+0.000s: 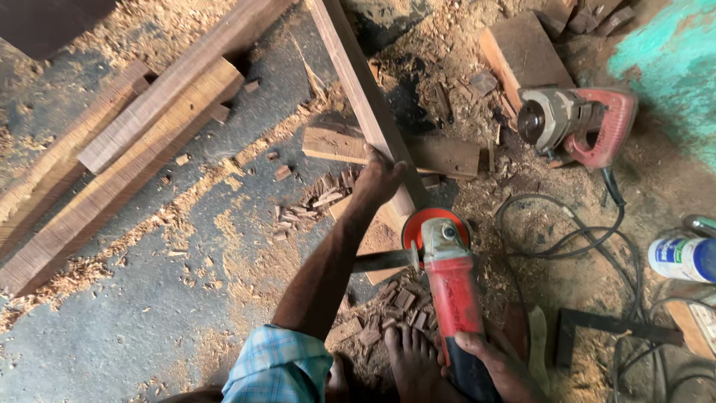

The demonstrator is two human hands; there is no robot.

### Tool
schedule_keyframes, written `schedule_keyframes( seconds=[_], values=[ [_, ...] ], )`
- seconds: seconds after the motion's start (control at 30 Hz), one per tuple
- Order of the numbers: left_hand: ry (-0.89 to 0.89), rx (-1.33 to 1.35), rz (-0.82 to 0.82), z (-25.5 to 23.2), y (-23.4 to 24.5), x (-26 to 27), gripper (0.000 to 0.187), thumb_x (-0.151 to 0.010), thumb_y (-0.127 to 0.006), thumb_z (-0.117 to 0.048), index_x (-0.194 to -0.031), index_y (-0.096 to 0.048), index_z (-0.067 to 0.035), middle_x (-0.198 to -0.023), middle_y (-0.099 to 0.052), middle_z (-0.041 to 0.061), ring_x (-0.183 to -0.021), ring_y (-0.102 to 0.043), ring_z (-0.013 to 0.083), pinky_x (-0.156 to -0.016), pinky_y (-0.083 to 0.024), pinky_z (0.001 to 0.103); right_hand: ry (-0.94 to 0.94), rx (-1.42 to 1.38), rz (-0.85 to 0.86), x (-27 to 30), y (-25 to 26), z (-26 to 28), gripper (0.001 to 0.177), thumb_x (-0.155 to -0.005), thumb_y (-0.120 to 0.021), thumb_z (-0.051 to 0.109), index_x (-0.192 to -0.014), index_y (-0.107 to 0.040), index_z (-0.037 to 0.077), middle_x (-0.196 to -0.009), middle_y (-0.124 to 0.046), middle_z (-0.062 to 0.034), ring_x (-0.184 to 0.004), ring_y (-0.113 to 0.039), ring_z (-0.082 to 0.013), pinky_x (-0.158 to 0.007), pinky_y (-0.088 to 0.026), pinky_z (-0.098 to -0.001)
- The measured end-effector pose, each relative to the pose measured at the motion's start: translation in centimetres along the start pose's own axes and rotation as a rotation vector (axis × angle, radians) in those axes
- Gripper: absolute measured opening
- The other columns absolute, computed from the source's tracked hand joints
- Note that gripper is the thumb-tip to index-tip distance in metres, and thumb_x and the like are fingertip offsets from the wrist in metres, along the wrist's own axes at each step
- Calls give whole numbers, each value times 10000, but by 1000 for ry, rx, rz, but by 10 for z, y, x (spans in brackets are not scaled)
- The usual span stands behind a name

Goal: The person sands a long piece of wood using a handheld angle grinder while sitting on the floor among wood shavings.

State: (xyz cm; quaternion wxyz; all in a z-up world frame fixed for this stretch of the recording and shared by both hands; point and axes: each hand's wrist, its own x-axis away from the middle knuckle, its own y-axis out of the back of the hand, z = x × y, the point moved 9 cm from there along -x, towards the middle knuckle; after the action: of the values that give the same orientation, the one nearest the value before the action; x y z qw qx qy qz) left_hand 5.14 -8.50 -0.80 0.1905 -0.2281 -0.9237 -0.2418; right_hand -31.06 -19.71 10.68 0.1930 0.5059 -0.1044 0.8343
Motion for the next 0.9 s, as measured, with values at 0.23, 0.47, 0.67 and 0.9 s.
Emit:
schedule_keyframes(
  seconds=[0.23,0.47,0.67,0.9],
  values=[
    [26,-18,24,-4,0,2,1145,-938,-607,-485,-1554,136,131,-1237,-654,353,-1152,-682,440,-1038,-548,434,69,-43,188,0,-9,0,580,-821,-716,403,-1191,-643,-37,-839,-701,-142,-715,-686,-236,-659,-555,-393],
    [30,5,19,-11,3,8,1138,-908,-613,-485,-1558,88,132,-1213,-702,302,-1127,-709,409,-1029,-552,430,149,-30,220,4,-13,-2,540,-827,-713,352,-1211,-632,-19,-844,-698,-132,-729,-684,-221,-668,-567,-384],
    [71,-29,23,-5,0,6,1156,-904,-607,-510,-1569,114,101,-1243,-668,308,-1162,-675,417,-1045,-525,438,183,-26,273,9,2,-15,566,-815,-706,380,-1217,-620,-8,-857,-706,-142,-753,-708,-229,-690,-588,-387],
    [0,-12,-1,-4,0,1,1152,-906,-612,-489,-1554,103,141,-1217,-691,312,-1143,-701,406,-1026,-549,428,150,-158,284,1,5,-24,542,-819,-715,354,-1197,-605,-19,-874,-695,-168,-761,-703,-256,-688,-580,-412]
  ],
)
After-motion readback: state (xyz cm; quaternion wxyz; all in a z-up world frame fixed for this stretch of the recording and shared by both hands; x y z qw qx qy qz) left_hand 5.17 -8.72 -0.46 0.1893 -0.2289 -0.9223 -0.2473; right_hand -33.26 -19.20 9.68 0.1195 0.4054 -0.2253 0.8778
